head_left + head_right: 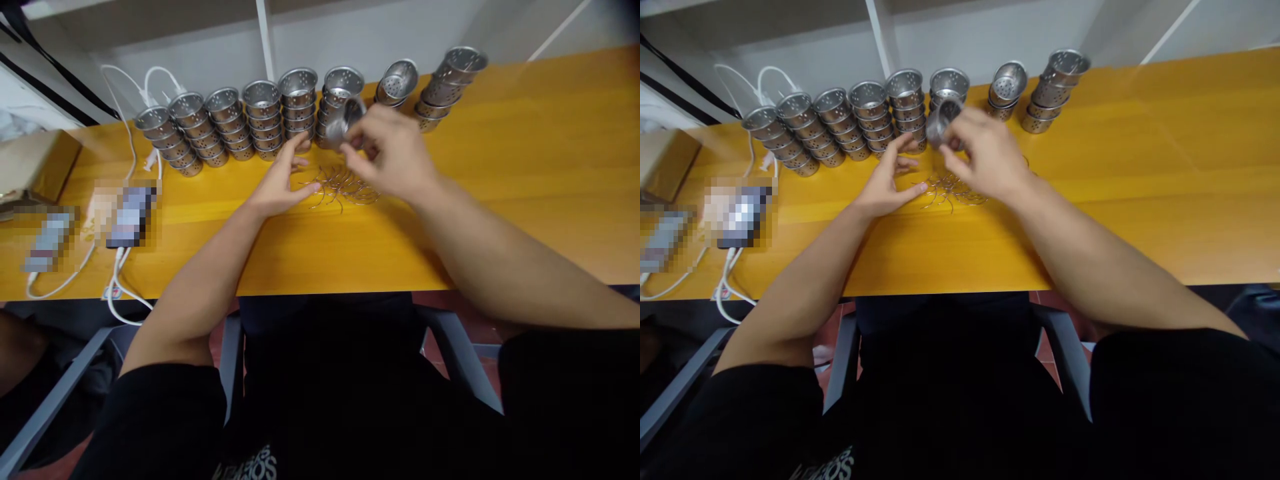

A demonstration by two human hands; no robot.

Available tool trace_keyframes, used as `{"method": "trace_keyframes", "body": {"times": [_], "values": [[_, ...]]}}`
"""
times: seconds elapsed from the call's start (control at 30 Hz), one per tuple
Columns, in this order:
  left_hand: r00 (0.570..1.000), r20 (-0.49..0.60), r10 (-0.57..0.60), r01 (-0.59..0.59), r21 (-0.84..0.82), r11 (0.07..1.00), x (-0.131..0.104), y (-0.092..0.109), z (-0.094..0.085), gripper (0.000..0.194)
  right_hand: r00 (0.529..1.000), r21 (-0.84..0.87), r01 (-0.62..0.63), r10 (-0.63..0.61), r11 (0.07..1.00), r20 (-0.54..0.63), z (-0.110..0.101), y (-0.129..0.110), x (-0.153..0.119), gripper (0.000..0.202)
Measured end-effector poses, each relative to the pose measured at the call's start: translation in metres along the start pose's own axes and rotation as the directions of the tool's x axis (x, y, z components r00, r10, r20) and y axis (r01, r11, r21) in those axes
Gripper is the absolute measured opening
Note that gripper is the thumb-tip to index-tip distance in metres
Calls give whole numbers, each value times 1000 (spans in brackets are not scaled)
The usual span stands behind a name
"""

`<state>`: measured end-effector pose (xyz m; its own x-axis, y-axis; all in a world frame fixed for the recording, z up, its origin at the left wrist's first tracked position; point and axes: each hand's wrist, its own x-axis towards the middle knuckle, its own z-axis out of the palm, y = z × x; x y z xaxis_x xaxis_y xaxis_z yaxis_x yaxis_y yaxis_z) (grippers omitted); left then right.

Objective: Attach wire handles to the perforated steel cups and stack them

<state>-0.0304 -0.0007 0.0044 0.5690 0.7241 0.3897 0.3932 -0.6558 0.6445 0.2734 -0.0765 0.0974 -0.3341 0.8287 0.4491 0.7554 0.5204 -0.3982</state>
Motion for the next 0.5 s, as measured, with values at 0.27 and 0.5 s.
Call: {"method": "trace_keyframes", "body": {"times": [0.27, 0.5], "values": [[998, 22, 63, -64, 51, 997, 3, 12, -7, 102, 977, 287, 151, -187, 946, 101, 65, -5, -7, 44], [994, 23, 102, -103, 61, 993, 3, 9, -11, 97, 968, 229, 190, -221, 955, 116, 61, 10, -10, 45]]}}
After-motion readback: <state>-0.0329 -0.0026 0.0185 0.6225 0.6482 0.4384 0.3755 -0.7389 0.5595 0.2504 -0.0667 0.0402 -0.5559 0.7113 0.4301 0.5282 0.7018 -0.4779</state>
